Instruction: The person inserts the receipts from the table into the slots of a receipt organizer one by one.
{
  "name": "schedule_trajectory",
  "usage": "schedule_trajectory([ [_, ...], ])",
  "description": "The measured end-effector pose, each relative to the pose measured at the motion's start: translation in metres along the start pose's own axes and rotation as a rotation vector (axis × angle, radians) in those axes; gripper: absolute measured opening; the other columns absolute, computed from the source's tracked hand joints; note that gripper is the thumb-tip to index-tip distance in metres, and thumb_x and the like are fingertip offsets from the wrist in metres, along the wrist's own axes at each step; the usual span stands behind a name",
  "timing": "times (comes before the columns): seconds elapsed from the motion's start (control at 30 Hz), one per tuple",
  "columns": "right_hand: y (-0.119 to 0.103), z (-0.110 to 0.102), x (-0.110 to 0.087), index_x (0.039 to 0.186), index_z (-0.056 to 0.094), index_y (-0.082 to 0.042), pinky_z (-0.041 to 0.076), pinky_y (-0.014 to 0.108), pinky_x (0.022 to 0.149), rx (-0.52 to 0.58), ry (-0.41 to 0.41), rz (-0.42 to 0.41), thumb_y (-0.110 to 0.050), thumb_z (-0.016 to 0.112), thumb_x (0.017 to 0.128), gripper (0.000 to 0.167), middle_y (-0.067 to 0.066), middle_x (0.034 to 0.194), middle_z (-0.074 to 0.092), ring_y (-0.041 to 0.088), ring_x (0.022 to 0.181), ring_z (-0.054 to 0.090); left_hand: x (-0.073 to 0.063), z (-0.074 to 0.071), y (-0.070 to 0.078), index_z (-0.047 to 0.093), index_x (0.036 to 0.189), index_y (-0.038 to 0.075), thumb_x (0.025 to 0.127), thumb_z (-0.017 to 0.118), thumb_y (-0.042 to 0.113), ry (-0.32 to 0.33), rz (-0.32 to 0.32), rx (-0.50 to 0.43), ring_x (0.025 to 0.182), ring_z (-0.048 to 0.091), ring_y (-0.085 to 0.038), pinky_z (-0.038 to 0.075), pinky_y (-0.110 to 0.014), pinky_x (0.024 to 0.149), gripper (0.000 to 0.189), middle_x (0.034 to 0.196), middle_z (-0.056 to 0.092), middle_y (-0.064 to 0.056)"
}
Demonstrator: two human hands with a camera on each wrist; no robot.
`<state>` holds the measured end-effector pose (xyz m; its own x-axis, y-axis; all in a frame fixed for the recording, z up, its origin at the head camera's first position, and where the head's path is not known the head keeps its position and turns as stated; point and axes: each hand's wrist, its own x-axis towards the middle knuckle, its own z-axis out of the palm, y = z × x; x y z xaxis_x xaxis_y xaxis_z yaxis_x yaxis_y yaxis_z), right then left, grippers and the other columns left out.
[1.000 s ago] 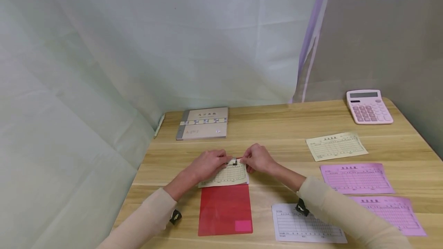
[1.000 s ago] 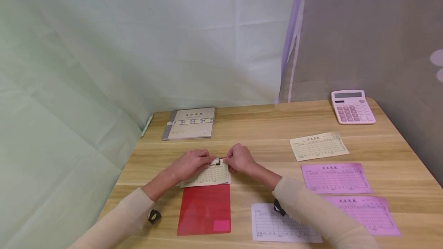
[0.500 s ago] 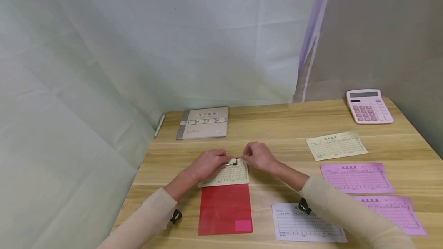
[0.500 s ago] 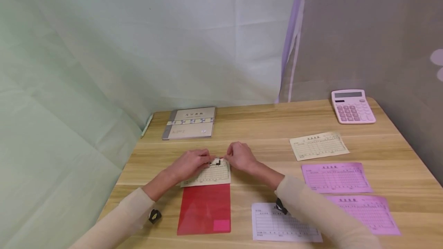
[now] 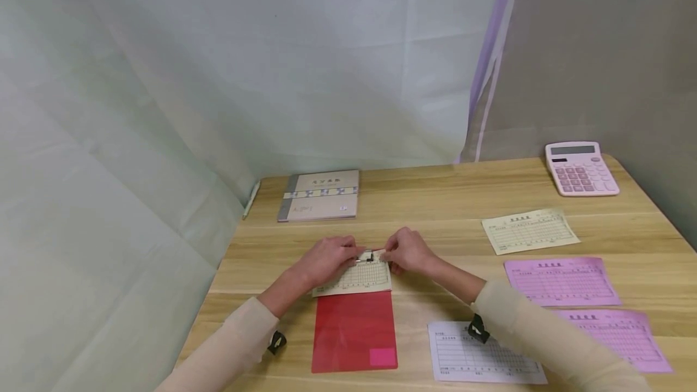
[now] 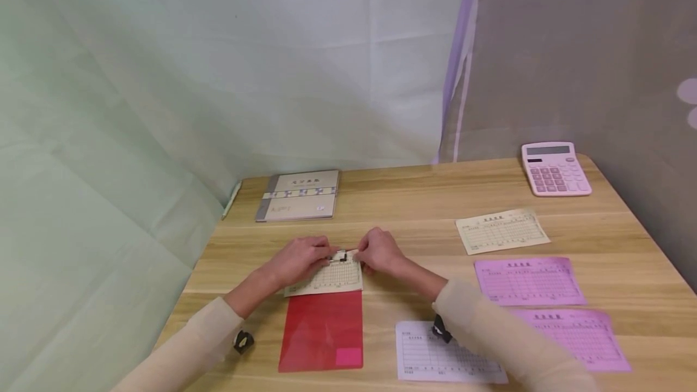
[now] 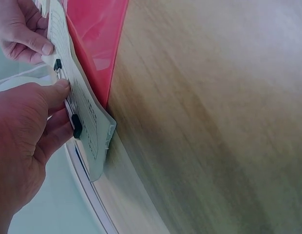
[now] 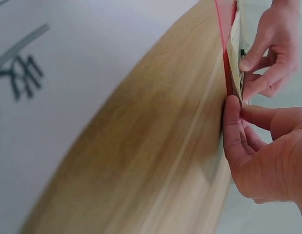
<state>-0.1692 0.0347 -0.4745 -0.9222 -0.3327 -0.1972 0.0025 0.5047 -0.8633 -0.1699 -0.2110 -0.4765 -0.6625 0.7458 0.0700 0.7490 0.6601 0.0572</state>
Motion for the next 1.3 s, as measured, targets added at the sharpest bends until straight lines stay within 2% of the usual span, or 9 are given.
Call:
schedule_trajectory([
  [0.13,0.002,0.0,0.0,0.083,0.077,0.002,0.057,0.031,0.051,0.009,0.005,0.007,0.001,0.081,0.092,0.01,0.009,0.064,0.07,0.018,0.049,0.066,-0.001,0.0,-0.004,0.075,0.136,0.017,0.102,0.076,0.02,-0.004,-0.024,-0.086,0.087,0.061,-0.008,0.055,-0.028,0.079,0.035,0.106,0.068,0.005],
  [0.33,0.001,0.001,0.0,0.083,0.076,0.003,0.058,0.032,0.052,0.011,0.002,-0.007,0.002,0.079,0.093,0.011,0.011,0.066,0.071,0.02,0.051,0.068,-0.004,0.003,-0.015,0.073,0.138,0.016,0.1,0.078,0.029,-0.017,-0.095,-0.243,0.089,0.061,-0.009,0.054,-0.033,0.082,0.041,0.11,0.071,0.006],
  [0.53,-0.001,-0.003,-0.003,0.086,0.073,0.002,0.059,0.032,0.055,0.027,-0.043,0.007,0.001,0.079,0.093,0.009,0.011,0.072,0.07,0.02,0.054,0.067,-0.01,0.006,-0.025,0.068,0.144,0.013,0.092,0.084,0.037,-0.015,-0.133,-0.412,0.119,0.065,-0.013,0.052,-0.04,0.104,0.06,0.131,0.071,0.004],
  [0.6,-0.001,-0.007,-0.005,0.091,0.073,0.004,0.06,0.033,0.057,0.032,-0.069,-0.002,0.001,0.079,0.093,0.007,0.012,0.076,0.07,0.02,0.057,0.067,-0.012,0.006,-0.026,0.065,0.146,0.013,0.09,0.086,0.037,-0.012,-0.134,-0.44,0.126,0.063,-0.015,0.049,-0.042,0.109,0.064,0.136,0.07,0.002],
  [0.7,0.001,-0.017,-0.008,0.101,0.072,0.006,0.06,0.034,0.059,0.012,-0.101,-0.035,0.001,0.079,0.092,0.012,0.01,0.083,0.07,0.023,0.06,0.069,-0.014,0.005,-0.026,0.064,0.148,0.014,0.09,0.086,0.037,-0.01,-0.151,-0.459,0.131,0.061,-0.016,0.047,-0.042,0.112,0.067,0.14,0.068,0.003],
  [0.83,0.006,-0.036,-0.014,0.111,0.072,0.007,0.059,0.034,0.068,-0.086,-0.094,-0.095,-0.004,0.08,0.093,0.022,0.007,0.089,0.072,0.022,0.072,0.071,-0.016,0.005,-0.026,0.063,0.149,0.015,0.09,0.087,0.035,-0.003,-0.174,-0.466,0.134,0.059,-0.016,0.046,-0.042,0.113,0.067,0.142,0.067,0.004],
  [0.97,0.012,-0.062,-0.021,0.12,0.071,0.009,0.059,0.038,0.083,-0.151,-0.054,-0.165,-0.007,0.081,0.093,0.034,0.012,0.102,0.076,0.024,0.092,0.072,-0.018,0.007,-0.026,0.066,0.146,0.014,0.09,0.087,0.031,0.019,-0.166,-0.468,0.132,0.061,-0.019,0.048,-0.044,0.111,0.062,0.141,0.068,0.001],
  [1.13,0.025,-0.1,-0.036,0.133,0.064,0.014,0.056,0.051,0.096,-0.125,-0.014,-0.241,-0.008,0.078,0.096,0.046,0.026,0.121,0.072,0.04,0.11,0.07,-0.021,0.011,-0.026,0.07,0.142,0.016,0.092,0.086,0.028,0.049,-0.167,-0.485,0.131,0.062,-0.021,0.049,-0.045,0.109,0.055,0.139,0.069,0.001],
  [1.3,0.043,-0.141,-0.057,0.142,0.059,0.01,0.046,0.06,0.107,-0.143,0.035,-0.241,-0.016,0.075,0.1,0.052,0.028,0.137,0.065,0.047,0.127,0.06,-0.022,0.015,-0.025,0.069,0.143,0.015,0.092,0.085,0.028,0.073,-0.169,-0.508,0.133,0.061,-0.021,0.048,-0.047,0.11,0.054,0.14,0.069,0.002],
])
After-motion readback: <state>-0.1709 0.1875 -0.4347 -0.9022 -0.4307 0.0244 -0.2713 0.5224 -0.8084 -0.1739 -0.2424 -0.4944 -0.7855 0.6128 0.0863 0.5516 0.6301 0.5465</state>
